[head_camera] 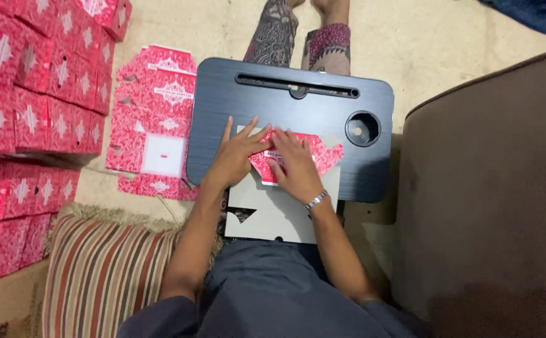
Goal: Assembling a decorative cardboard box by folding and tucking flaps on a lap desk.
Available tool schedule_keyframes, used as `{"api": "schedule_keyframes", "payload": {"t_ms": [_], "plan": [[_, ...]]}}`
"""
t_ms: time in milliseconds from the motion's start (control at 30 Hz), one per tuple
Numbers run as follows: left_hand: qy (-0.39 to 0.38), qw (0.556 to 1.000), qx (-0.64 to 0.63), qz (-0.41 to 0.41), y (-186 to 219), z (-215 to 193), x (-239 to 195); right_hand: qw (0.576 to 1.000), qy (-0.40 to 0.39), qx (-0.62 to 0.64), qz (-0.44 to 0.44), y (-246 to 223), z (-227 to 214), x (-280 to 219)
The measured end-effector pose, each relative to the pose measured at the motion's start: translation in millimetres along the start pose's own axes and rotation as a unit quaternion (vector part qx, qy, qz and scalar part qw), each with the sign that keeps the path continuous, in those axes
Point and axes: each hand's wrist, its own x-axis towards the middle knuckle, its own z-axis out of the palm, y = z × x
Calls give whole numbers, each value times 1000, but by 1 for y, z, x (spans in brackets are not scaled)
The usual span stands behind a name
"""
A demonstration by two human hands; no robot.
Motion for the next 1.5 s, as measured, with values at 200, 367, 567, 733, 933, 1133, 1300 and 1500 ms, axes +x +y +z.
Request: {"api": "schedule_keyframes", "payload": {"t_ms": [200, 367, 567, 733, 933, 1133, 1300, 1500], "plan": [[-122, 990, -44, -52, 13, -40, 5, 996, -21, -62, 53, 10, 24, 7], [-117, 989, -28, -88, 22, -22, 10, 996, 21, -27, 84, -2, 31, 11], [22, 993, 65, -98, 59, -5, 7, 995, 34, -15, 94, 3, 31, 12], [66, 990, 95, -84, 53, 5, 4, 991, 4, -33, 132, -7, 17, 14], [54, 990, 67, -110, 62, -9, 4, 982, -2, -83, 168, -4, 4, 11], [61, 991, 66, -97, 55, 0, 1, 976, 22, -142, 162, 24, -7, -10], [38, 988, 116, -100, 41, 15, -1, 963, 43, -160, 211, 34, -18, -28], [55, 988, 117, -84, 37, 21, -5, 961, 85, -175, 195, 38, -1, -31]]}}
